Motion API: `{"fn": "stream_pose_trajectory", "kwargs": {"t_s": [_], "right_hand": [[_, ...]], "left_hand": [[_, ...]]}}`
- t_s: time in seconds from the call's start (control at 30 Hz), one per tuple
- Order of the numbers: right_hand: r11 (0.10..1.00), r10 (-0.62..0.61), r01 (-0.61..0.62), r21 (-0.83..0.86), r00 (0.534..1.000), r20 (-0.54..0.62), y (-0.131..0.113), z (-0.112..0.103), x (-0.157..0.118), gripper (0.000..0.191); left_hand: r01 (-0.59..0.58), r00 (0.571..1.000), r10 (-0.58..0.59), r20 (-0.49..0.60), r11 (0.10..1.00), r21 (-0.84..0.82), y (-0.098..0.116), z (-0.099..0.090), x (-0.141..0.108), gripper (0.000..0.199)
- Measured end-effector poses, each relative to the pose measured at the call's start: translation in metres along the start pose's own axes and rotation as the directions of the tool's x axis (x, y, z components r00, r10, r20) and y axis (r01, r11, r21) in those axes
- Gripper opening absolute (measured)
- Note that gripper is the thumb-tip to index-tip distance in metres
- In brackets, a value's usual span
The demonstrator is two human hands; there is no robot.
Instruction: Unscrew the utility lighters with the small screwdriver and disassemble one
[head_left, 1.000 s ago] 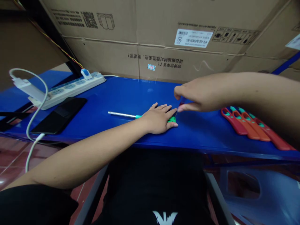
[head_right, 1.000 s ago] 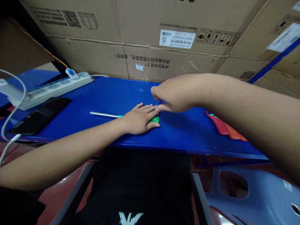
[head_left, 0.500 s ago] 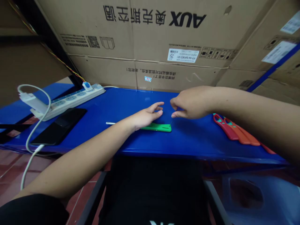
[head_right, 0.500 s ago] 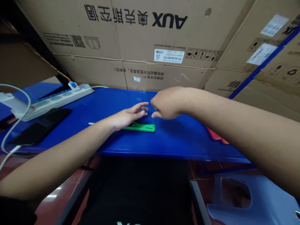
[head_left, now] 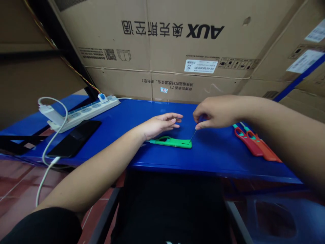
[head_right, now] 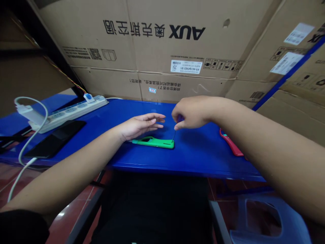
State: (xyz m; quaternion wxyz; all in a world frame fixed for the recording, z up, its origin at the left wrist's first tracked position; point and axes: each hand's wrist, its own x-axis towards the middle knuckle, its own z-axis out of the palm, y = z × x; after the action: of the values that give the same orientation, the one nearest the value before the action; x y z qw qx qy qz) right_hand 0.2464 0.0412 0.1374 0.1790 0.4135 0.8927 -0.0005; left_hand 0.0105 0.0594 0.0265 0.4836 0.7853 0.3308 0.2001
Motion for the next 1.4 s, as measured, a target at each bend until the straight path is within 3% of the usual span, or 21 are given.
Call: {"fn": "stream_pose_trajectory", "kwargs": {"t_s": [0.03, 0.1, 0.2, 0.3, 0.43, 0.53, 0.6, 0.67, 0.73, 0.83, 0.9, 0.97, 1.1, 1.23, 1.4], "right_hand": [[0.999, -0.006, 0.008, 0.05, 0.999, -0.046, 0.012, 0.004, -0.002, 0.032], [0.991, 0.035, -0.014, 0.133, 0.987, -0.157, 0.035, 0.016, -0.002, 0.036], [0.959, 0.227, -0.17, 0.226, 0.939, -0.257, 0.055, 0.049, 0.008, 0.039], [0.915, 0.388, -0.312, 0.256, 0.856, -0.343, 0.055, 0.085, 0.027, 0.042], [0.92, 0.359, -0.266, 0.288, 0.866, -0.348, 0.042, 0.112, 0.045, 0.038], [0.936, 0.297, -0.175, 0.306, 0.86, -0.414, 0.026, 0.113, 0.045, 0.04], [0.926, 0.22, -0.025, 0.376, 0.845, -0.488, 0.011, 0.11, 0.043, 0.048], [0.868, 0.094, 0.183, 0.462, 0.852, -0.515, -0.004, 0.108, 0.043, 0.059], [0.787, 0.0, 0.298, 0.54, 0.876, -0.483, -0.017, 0.107, 0.046, 0.06], [0.697, -0.03, 0.303, 0.65, 0.918, -0.396, -0.024, 0.11, 0.05, 0.05], [0.627, -0.05, 0.29, 0.723, 0.941, -0.335, -0.024, 0.112, 0.052, 0.056], [0.659, -0.015, 0.278, 0.699, 0.934, -0.357, -0.024, 0.114, 0.052, 0.06], [0.828, 0.137, 0.2, 0.524, 0.833, -0.536, -0.029, 0.114, 0.053, 0.052], [0.844, 0.191, 0.15, 0.514, 0.812, -0.551, -0.032, 0.116, 0.055, 0.052], [0.823, 0.162, 0.206, 0.529, 0.808, -0.567, -0.032, 0.119, 0.056, 0.038]], "left_hand": [[-0.02, 1.0, 0.016, 0.025, 0.987, 0.157, 0.001, -0.009, -0.003, 0.05], [0.015, 0.994, -0.047, 0.099, 0.952, 0.305, 0.0, -0.026, -0.01, 0.058], [0.079, 0.954, -0.221, 0.202, 0.837, 0.542, -0.004, -0.036, -0.015, 0.072], [0.053, 0.955, -0.221, 0.196, 0.781, 0.623, -0.004, -0.03, -0.015, 0.057], [-0.004, 0.978, -0.126, 0.166, 0.783, 0.621, -0.003, -0.024, -0.011, 0.039], [-0.071, 0.991, -0.021, 0.132, 0.76, 0.646, -0.007, -0.027, -0.01, 0.035], [-0.111, 0.993, 0.055, 0.104, 0.737, 0.667, -0.011, -0.029, -0.008, 0.031], [-0.149, 0.986, 0.156, 0.053, 0.706, 0.692, -0.014, -0.029, -0.006, 0.029], [-0.191, 0.963, 0.27, 0.007, 0.665, 0.722, -0.015, -0.027, -0.005, 0.026], [-0.247, 0.92, 0.392, -0.006, 0.593, 0.766, -0.013, -0.024, -0.002, 0.022], [-0.256, 0.899, 0.438, -0.012, 0.547, 0.797, -0.012, -0.021, -0.002, 0.019], [-0.241, 0.884, 0.467, -0.037, 0.521, 0.819, -0.011, -0.019, -0.001, 0.015], [-0.142, 0.865, 0.472, -0.171, 0.556, 0.819, -0.011, -0.016, -0.002, 0.025], [-0.138, 0.857, 0.497, -0.136, 0.476, 0.869, -0.009, -0.011, -0.002, 0.013], [-0.183, 0.781, 0.622, -0.062, 0.322, 0.929, -0.011, 0.001, 0.004, 0.025]]}}
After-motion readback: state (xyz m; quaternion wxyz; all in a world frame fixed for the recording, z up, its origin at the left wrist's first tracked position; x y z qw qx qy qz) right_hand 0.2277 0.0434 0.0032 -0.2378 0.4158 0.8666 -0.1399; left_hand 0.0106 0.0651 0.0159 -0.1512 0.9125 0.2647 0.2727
